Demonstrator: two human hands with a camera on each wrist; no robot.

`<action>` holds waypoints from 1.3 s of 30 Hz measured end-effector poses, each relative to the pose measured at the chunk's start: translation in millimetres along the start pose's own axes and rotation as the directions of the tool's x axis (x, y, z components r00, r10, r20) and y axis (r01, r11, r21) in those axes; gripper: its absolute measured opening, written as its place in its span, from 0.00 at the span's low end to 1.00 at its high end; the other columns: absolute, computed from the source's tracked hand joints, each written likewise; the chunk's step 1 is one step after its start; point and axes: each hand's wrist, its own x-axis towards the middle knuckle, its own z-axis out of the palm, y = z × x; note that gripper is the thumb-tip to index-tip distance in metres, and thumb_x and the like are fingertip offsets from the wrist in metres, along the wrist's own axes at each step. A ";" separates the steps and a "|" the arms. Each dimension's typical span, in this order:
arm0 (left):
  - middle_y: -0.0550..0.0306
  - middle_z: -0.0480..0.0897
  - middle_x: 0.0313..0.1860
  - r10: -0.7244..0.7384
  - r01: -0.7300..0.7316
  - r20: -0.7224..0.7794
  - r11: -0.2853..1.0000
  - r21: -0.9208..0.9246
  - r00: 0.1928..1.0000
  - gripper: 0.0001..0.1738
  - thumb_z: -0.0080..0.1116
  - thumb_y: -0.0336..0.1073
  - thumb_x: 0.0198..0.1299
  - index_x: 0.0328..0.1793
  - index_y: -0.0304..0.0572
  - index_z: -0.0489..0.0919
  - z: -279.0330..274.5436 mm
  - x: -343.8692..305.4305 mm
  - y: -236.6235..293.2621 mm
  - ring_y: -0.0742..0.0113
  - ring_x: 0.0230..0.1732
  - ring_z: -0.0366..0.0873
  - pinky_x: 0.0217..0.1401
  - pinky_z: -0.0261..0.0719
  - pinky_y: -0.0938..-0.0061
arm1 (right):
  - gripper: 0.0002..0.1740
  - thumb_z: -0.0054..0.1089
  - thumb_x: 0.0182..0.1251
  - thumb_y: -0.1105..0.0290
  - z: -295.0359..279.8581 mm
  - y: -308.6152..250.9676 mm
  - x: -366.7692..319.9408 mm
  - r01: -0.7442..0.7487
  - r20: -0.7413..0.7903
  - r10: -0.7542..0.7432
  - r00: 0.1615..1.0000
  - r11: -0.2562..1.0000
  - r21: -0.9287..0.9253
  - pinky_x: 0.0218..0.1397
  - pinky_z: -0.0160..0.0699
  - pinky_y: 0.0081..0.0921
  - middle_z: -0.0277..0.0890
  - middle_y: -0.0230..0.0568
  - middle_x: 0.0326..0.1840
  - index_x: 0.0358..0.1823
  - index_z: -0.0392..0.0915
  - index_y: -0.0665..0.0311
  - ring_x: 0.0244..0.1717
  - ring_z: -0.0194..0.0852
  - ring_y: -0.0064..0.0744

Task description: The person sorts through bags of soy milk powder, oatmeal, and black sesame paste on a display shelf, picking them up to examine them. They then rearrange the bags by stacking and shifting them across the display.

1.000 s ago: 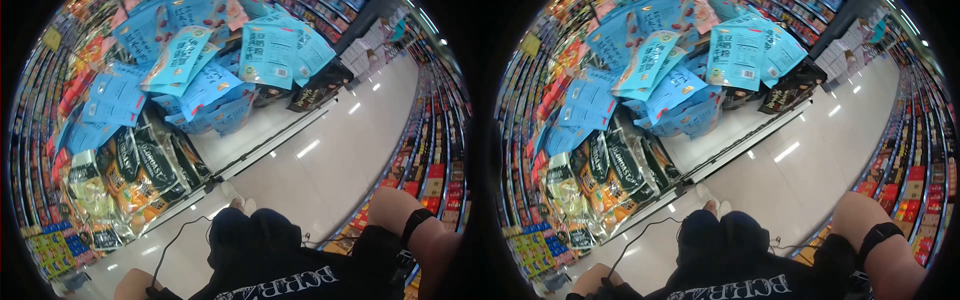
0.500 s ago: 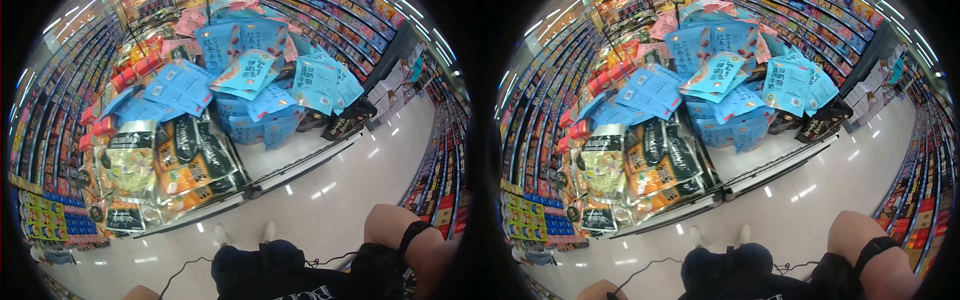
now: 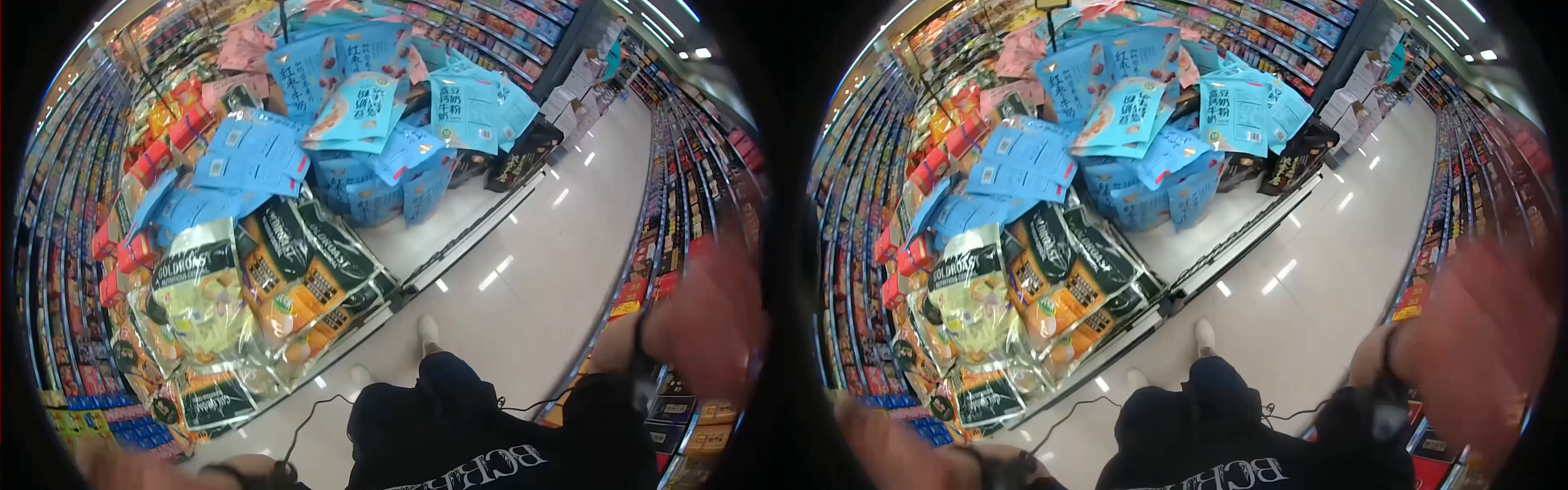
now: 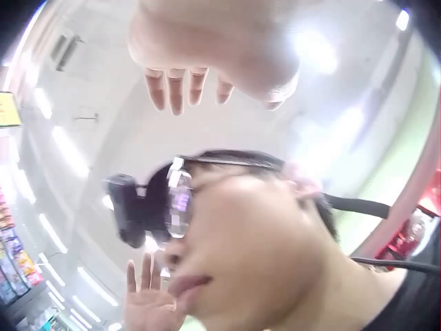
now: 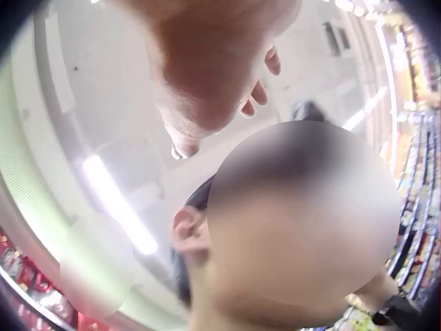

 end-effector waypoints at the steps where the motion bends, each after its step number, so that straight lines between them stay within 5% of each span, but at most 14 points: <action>1: 0.47 0.75 0.64 -0.143 0.141 0.003 0.978 0.151 0.990 0.32 0.49 0.43 0.71 0.76 0.29 0.64 -21.0 -3.3 -25.7 0.55 0.62 0.75 0.69 0.75 0.67 | 0.37 0.46 0.77 0.43 0.7 38.8 -19.1 -0.183 -0.010 0.183 0.983 0.983 -0.021 0.71 0.69 0.41 0.80 0.56 0.57 0.65 0.73 0.74 0.60 0.78 0.48; 2: 0.39 0.69 0.74 -0.281 0.267 0.006 0.918 0.293 0.960 0.35 0.38 0.50 0.80 0.78 0.24 0.59 -41.8 -6.4 -51.3 0.44 0.71 0.71 0.72 0.73 0.60 | 0.37 0.46 0.77 0.43 8.5 79.7 -34.1 -0.374 0.019 0.375 0.927 0.926 -0.061 0.70 0.70 0.41 0.80 0.56 0.57 0.64 0.74 0.74 0.59 0.79 0.48; 3: 0.42 0.74 0.69 -0.355 0.378 -0.140 0.799 0.467 0.924 0.31 0.44 0.48 0.77 0.73 0.29 0.66 -65.5 -22.7 -93.1 0.51 0.65 0.76 0.65 0.76 0.63 | 0.36 0.47 0.77 0.44 16.0 117.6 -44.5 -0.517 0.072 0.525 0.848 0.850 -0.105 0.70 0.70 0.41 0.81 0.57 0.56 0.64 0.74 0.75 0.59 0.80 0.48; 4: 0.45 0.78 0.64 -0.420 0.502 -0.283 0.635 0.588 0.862 0.26 0.50 0.45 0.74 0.69 0.33 0.72 -89.1 -39.1 -134.9 0.58 0.59 0.80 0.59 0.78 0.66 | 0.24 0.55 0.78 0.59 25.2 148.6 -52.8 -0.575 0.115 0.587 0.802 0.809 -0.124 0.62 0.76 0.31 0.85 0.46 0.52 0.63 0.78 0.72 0.56 0.83 0.35; 5: 0.48 0.81 0.61 -0.583 0.675 -0.342 0.617 0.404 0.737 0.24 0.51 0.44 0.75 0.68 0.35 0.73 -100.7 -52.0 -177.8 0.61 0.56 0.82 0.56 0.79 0.68 | 0.18 0.58 0.75 0.70 16.3 196.8 -78.7 -0.691 0.178 0.729 0.661 0.684 -0.235 0.58 0.79 0.29 0.86 0.42 0.51 0.61 0.80 0.68 0.53 0.84 0.31; 7: 0.53 0.83 0.60 -0.758 0.875 -0.438 0.407 0.264 0.484 0.25 0.54 0.44 0.75 0.72 0.39 0.71 -130.6 -85.7 -253.3 0.63 0.55 0.81 0.54 0.79 0.72 | 0.16 0.63 0.73 0.72 9.1 296.1 -155.5 -0.724 0.130 0.767 0.628 0.638 -0.263 0.54 0.82 0.29 0.87 0.42 0.49 0.59 0.81 0.69 0.49 0.85 0.30; 11: 0.47 0.75 0.72 -0.794 0.929 -0.597 0.298 -0.220 0.114 0.28 0.54 0.42 0.75 0.77 0.39 0.66 -175.0 -151.0 -390.2 0.54 0.70 0.75 0.63 0.80 0.67 | 0.17 0.64 0.73 0.68 -2.6 431.8 -224.5 -0.825 0.164 0.846 0.507 0.531 -0.193 0.46 0.82 0.26 0.86 0.40 0.47 0.59 0.81 0.68 0.41 0.83 0.26; 16: 0.41 0.70 0.76 -0.681 0.860 -0.729 0.413 -0.301 0.072 0.30 0.55 0.38 0.75 0.77 0.30 0.62 -163.1 -155.8 -509.6 0.49 0.75 0.71 0.71 0.77 0.61 | 0.19 0.60 0.76 0.64 9.1 548.2 -230.6 -0.938 0.225 0.911 0.347 0.332 0.104 0.46 0.82 0.26 0.85 0.40 0.52 0.62 0.79 0.65 0.43 0.83 0.28; 18: 0.41 0.69 0.76 -0.631 0.848 -0.773 0.440 -0.296 0.057 0.30 0.55 0.38 0.75 0.77 0.30 0.63 -166.0 -150.4 -543.1 0.50 0.75 0.70 0.72 0.76 0.61 | 0.19 0.60 0.76 0.63 20.3 578.1 -214.9 -0.925 0.266 0.887 0.377 0.373 0.069 0.47 0.82 0.26 0.85 0.40 0.52 0.62 0.79 0.64 0.44 0.83 0.28; 24: 0.44 0.72 0.73 -0.575 0.837 -0.818 0.457 -0.302 0.019 0.27 0.58 0.38 0.75 0.73 0.32 0.67 -193.8 -148.3 -598.5 0.49 0.73 0.72 0.73 0.75 0.59 | 0.19 0.60 0.76 0.64 53.4 625.8 -189.6 -0.935 0.362 0.862 0.355 0.332 0.126 0.47 0.82 0.27 0.84 0.39 0.51 0.63 0.79 0.64 0.44 0.83 0.28; 28: 0.47 0.79 0.62 -0.452 0.867 -0.888 0.471 -0.163 0.079 0.26 0.62 0.27 0.70 0.71 0.34 0.68 -208.2 -155.2 -624.6 0.53 0.61 0.80 0.62 0.81 0.59 | 0.18 0.60 0.76 0.64 62.6 627.3 -177.7 -0.952 0.383 0.876 0.292 0.230 0.200 0.46 0.82 0.28 0.83 0.40 0.52 0.62 0.79 0.64 0.44 0.83 0.28; 31: 0.46 0.81 0.59 -0.357 0.900 -0.931 0.427 -0.089 0.077 0.33 0.62 0.18 0.66 0.74 0.38 0.64 -189.7 -141.1 -620.1 0.55 0.57 0.82 0.53 0.84 0.60 | 0.18 0.59 0.77 0.64 62.1 624.1 -177.6 -0.957 0.356 0.892 0.279 0.229 0.176 0.45 0.83 0.28 0.83 0.40 0.52 0.62 0.79 0.64 0.44 0.83 0.28; 33: 0.45 0.79 0.62 -0.415 0.884 -0.872 0.467 0.040 0.259 0.39 0.62 0.18 0.65 0.79 0.43 0.58 -179.9 -139.1 -599.3 0.54 0.59 0.81 0.52 0.85 0.60 | 0.18 0.59 0.77 0.64 55.9 617.9 -183.9 -0.961 0.343 0.900 0.267 0.225 0.158 0.45 0.83 0.28 0.83 0.40 0.53 0.62 0.79 0.64 0.44 0.83 0.28; 39: 0.43 0.78 0.65 -0.616 0.934 -0.716 0.320 0.156 0.330 0.43 0.59 0.18 0.67 0.83 0.43 0.52 -175.9 -127.7 -530.5 0.58 0.60 0.81 0.53 0.86 0.60 | 0.18 0.55 0.79 0.62 35.8 603.1 -182.8 -0.978 0.302 0.930 0.210 0.197 0.070 0.50 0.80 0.27 0.84 0.38 0.57 0.64 0.78 0.59 0.50 0.83 0.27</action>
